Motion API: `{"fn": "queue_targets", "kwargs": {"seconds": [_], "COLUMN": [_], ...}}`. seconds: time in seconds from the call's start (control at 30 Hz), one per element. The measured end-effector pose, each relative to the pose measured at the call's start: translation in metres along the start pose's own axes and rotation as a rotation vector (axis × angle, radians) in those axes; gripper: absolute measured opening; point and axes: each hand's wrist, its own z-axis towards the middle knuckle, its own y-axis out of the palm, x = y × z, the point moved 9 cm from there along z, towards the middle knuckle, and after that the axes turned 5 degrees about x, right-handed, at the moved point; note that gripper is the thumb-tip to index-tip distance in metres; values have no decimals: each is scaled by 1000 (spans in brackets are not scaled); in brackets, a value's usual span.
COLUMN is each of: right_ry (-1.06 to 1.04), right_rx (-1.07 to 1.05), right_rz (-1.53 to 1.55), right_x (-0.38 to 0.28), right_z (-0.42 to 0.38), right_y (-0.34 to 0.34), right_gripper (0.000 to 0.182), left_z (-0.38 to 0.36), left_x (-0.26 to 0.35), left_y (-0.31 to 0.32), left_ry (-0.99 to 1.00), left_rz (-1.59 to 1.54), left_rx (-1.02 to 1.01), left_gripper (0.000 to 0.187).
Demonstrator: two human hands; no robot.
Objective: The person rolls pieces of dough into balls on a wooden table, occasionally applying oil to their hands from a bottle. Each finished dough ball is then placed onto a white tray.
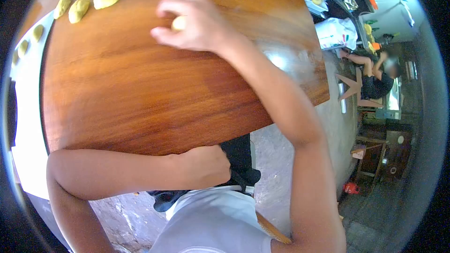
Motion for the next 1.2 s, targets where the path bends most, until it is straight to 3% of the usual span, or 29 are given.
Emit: {"fn": "queue_targets", "kwargs": {"seconds": [0.17, 0.37, 0.43, 0.47, 0.63, 0.73, 0.8, 0.9, 1.0, 1.1, 1.17, 1.2], "right_ry": [-16, 153, 148, 15, 16, 54, 141, 85, 44, 55, 59, 74], "right_rx": [-98, -79, -5, 43, -160, -174, -156, 36, 26, -161, -184, -169], "right_rz": [159, -217, -52, -46, 73, -14, -273, -178, -57, 91, 101, -37], "right_x": [-70, 9, 32, 21, -58, -42, -1, 28, -6, -47, -37, -21], "right_z": [-17, -37, -13, 0, -29, -54, -54, -22, -7, -37, -52, -54], "right_y": [4, -35, -23, -14, -6, -32, -44, -31, -12, -13, -27, -36], "right_gripper": [25, 27, 30, 33, 29, 29, 31, 33, 30, 25, 24, 25], "left_z": [0, -5, -2, -1, -3, -1, -3, -1, -2, -3, -5, -4], "left_x": [-5, 2, -3, -2, -2, 1, -2, -1, -4, -1, -1, -1], "left_y": [0, -18, -12, -10, -6, -5, -6, -8, -10, -11, -8, -7], "left_ry": [-65, -2, -44, -35, -31, -29, -39, -35, -52, -32, -30, -50], "left_rz": [-96, 107, -5, 2, -22, 23, -7, -19, 9, 29, 39, 28], "left_rx": [148, 149, 83, 78, 138, 4, 24, 71, 75, 73, 73, 102], "left_gripper": [17, 18, 17, 17, 19, 14, 16, 18, 18, 18, 18, 18]}}
